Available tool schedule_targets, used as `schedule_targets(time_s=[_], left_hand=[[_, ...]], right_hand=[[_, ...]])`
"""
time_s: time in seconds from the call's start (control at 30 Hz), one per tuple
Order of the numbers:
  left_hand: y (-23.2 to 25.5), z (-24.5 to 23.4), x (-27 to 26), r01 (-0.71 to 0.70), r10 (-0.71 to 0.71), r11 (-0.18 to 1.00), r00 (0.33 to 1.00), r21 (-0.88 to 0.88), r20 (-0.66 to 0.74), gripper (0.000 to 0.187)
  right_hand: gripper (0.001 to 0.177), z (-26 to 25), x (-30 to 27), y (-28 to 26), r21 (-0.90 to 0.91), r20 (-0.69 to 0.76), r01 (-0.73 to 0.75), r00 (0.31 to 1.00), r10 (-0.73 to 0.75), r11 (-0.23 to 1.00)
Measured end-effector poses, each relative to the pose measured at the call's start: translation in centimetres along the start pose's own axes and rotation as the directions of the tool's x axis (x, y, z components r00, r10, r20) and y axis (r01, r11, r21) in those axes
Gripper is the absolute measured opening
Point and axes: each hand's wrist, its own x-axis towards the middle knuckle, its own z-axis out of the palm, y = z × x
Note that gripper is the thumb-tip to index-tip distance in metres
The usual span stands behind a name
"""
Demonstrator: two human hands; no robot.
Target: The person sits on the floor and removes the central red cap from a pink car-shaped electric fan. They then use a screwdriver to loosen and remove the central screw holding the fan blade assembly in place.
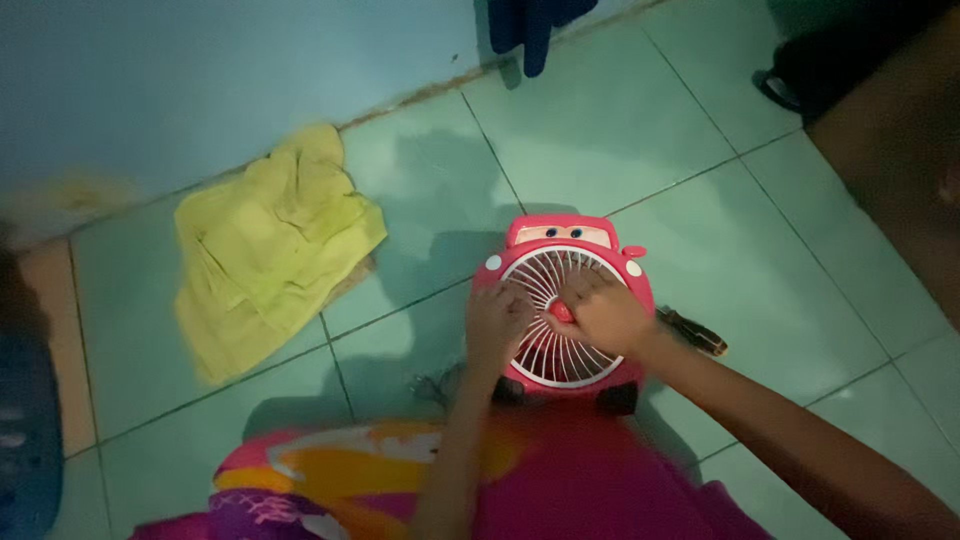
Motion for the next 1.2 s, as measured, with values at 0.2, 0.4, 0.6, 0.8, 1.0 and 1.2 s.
schedule_targets(time_s=[0.2, 0.4, 0.6, 0.8, 1.0, 1.2], left_hand=[[-1.0, 0.5, -1.2, 0.071, -0.071, 0.995, 0.997, 0.066, -0.007, 0.017], [-1.7, 0.5, -1.7, -0.017, 0.026, 0.993, 0.997, 0.117, -0.072, 0.014], [-1.1, 0.0, -1.7, -0.238, 0.253, 0.94, 0.967, 0.246, -0.032, 0.019], [0.4, -0.5, -1.1, 0.093, -0.1, 0.993, 0.992, -0.076, -0.082, 0.021], [1.2, -0.6, -0.7, -0.116, 0.113, 0.993, 0.99, -0.026, -0.088, 0.014], [0.7, -0.6, -0.5, -0.082, 0.074, 0.995, 0.987, -0.054, -0.139, 0.023]], right_hand=[[0.052, -0.2, 0.7, 0.8, 0.036, 0.034, 0.117, 0.992, -0.118, 0.992], [0.053, -0.6, 1.7, 1.8, 0.076, -0.013, 0.284, 0.959, -0.284, 0.956], [0.048, -2.2, 2.5, 4.1, 0.078, 0.024, 0.521, 0.851, -0.524, 0.85], [0.047, -2.7, 0.9, -1.7, 0.058, -0.117, -0.179, 0.976, 0.184, 0.982], [0.05, -1.9, 0.1, -4.1, -0.017, -0.138, -0.402, 0.908, 0.397, 0.915], [0.038, -0.1, 0.1, -2.8, -0.052, -0.149, -0.266, 0.955, 0.256, 0.962]])
